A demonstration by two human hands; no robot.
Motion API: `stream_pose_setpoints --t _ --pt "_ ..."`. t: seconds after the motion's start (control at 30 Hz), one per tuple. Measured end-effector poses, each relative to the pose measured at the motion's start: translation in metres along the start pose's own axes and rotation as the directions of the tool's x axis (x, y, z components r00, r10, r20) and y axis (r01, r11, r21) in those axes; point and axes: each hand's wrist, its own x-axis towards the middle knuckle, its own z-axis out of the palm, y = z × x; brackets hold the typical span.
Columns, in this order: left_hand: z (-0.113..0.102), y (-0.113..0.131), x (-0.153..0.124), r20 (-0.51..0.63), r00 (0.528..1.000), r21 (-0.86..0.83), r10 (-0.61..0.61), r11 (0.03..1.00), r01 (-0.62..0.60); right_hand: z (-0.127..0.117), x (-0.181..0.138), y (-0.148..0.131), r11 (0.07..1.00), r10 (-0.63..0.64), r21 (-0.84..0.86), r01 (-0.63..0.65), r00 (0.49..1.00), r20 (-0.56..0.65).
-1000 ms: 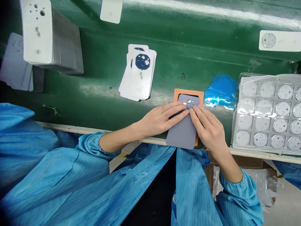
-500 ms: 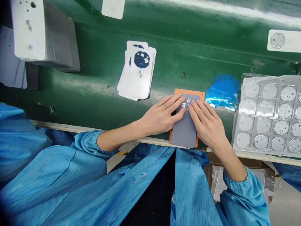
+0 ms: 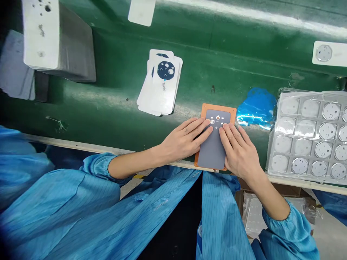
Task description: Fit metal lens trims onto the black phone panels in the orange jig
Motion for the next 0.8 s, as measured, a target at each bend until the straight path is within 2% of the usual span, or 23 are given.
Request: stream_pose_setpoints --t 0.27,0.33,0.4,0.47,0.5,0.53,0.57,0.6,0.63,0.67,0.73,0.77,0.8 --pt "-0.002 0.006 0.007 0.06 0.998 0.08 0.031 0.996 -0.036 0.005 0.001 -0.002 1.0 0.014 0.016 -0.014 1.0 -0.025" --pt "-0.011 0.0 0.007 0.12 0.992 0.021 0.041 0.999 -0.044 0.006 -0.002 -0.002 0.999 0.023 0.044 -0.02 0.998 -0.055" --pt "-0.024 -0.011 0.009 0.186 0.98 -0.108 0.076 0.993 -0.056 0.007 -0.005 -0.002 0.989 0.036 0.15 -0.018 0.992 -0.119" --pt "-0.037 -0.023 0.016 0.183 0.98 -0.271 0.078 0.962 -0.026 0.005 -0.01 -0.002 0.926 0.186 0.368 -0.082 0.949 -0.254" --pt "-0.041 -0.029 0.023 0.14 0.989 -0.343 0.039 0.939 0.012 0.004 -0.013 -0.002 0.868 0.312 0.481 -0.127 0.892 -0.327" --pt "-0.044 -0.034 0.032 0.089 0.996 -0.402 -0.027 0.914 0.061 0.003 -0.016 -0.001 0.809 0.438 0.564 -0.166 0.811 -0.389" --pt "-0.044 -0.037 0.042 0.049 0.994 -0.447 -0.102 0.887 0.113 0.002 -0.019 0.0 0.746 0.557 0.637 -0.196 0.708 -0.434" --pt "-0.043 -0.04 0.055 0.036 0.986 -0.479 -0.164 0.863 0.161 0.002 -0.021 0.002 0.668 0.664 0.714 -0.212 0.603 -0.442" --pt "-0.039 -0.042 0.069 0.058 0.978 -0.501 -0.202 0.841 0.203 0.002 -0.023 0.005 0.565 0.757 0.799 -0.206 0.515 -0.402" --pt "-0.034 -0.043 0.083 0.121 0.971 -0.514 -0.205 0.824 0.238 0.003 -0.023 0.008 0.424 0.836 0.888 -0.176 0.454 -0.309" --pt "-0.021 -0.044 0.109 0.274 0.948 -0.523 -0.163 0.802 0.289 0.007 -0.022 0.015 0.046 0.93 0.997 -0.069 0.366 -0.017" --pt "-0.014 -0.044 0.12 0.327 0.935 -0.516 -0.137 0.803 0.298 0.009 -0.02 0.018 -0.11 0.93 0.994 -0.021 0.35 0.11" --pt "-0.009 -0.044 0.129 0.359 0.926 -0.505 -0.119 0.81 0.299 0.011 -0.018 0.021 -0.202 0.92 0.979 0.01 0.344 0.186"
